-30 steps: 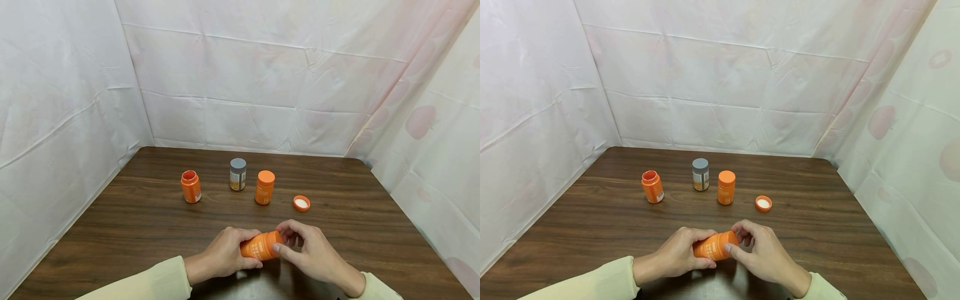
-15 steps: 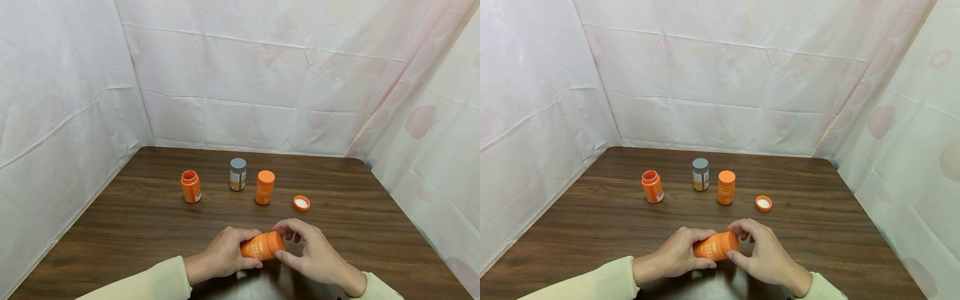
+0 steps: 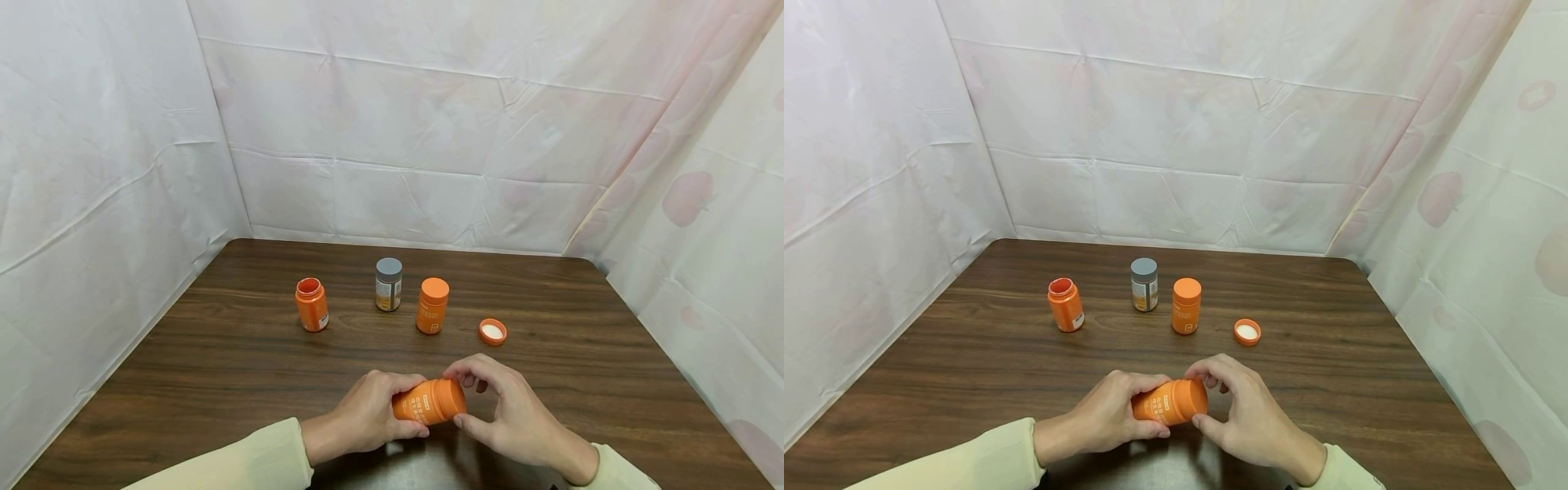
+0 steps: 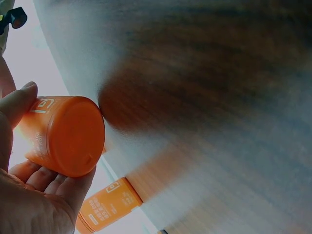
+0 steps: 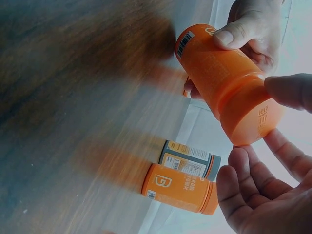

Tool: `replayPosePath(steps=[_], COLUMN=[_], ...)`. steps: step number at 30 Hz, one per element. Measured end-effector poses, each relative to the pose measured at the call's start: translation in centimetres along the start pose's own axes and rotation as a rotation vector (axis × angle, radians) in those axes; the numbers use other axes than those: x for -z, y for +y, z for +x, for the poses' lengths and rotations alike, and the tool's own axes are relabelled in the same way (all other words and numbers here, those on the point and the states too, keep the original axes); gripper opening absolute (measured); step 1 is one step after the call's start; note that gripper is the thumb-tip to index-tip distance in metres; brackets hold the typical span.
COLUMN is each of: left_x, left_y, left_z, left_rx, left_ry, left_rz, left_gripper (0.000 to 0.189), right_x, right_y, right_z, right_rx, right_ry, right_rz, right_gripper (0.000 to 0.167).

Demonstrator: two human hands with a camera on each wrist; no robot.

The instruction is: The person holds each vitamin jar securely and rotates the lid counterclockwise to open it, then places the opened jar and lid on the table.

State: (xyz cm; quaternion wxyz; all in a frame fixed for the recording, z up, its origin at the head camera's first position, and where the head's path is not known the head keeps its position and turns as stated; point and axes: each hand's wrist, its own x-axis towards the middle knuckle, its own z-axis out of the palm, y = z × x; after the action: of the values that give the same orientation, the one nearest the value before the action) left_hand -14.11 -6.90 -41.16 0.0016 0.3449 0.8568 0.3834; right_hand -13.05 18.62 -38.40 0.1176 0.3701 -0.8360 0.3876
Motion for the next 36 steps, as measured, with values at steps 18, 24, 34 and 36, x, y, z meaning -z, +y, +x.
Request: replayPosePath(steps=[18,24,34,36], left_x=[0.06,0.02,0.04,0.04], left_y=[0.11,0.03,0.07,0.10], left_z=[0.02,0.00,0.03,0.03], left_rx=[0.008,0.007,0.003,0.007], left_ry=[-0.006,-0.010,-0.011,-0.013], left_rz=[0.001,0.005,0.004,0.001], left_gripper=[0.045,0.046,0.046,0.046], right_x=[0.05,-0.01,0.10,0.10], right_y=[-0.18,-0.23,-0.56,-0.52], right_z=[0.17,0.12,0.44,0.42], right_rx=[0.016,-0.153,-0.294,-0.297], right_ry=[0.022,0.027,-0.064,-0.069], right_rz=[-0.025,-0.063,0.010,0.014], right_gripper=[0.054,0.035,0.024,0.023])
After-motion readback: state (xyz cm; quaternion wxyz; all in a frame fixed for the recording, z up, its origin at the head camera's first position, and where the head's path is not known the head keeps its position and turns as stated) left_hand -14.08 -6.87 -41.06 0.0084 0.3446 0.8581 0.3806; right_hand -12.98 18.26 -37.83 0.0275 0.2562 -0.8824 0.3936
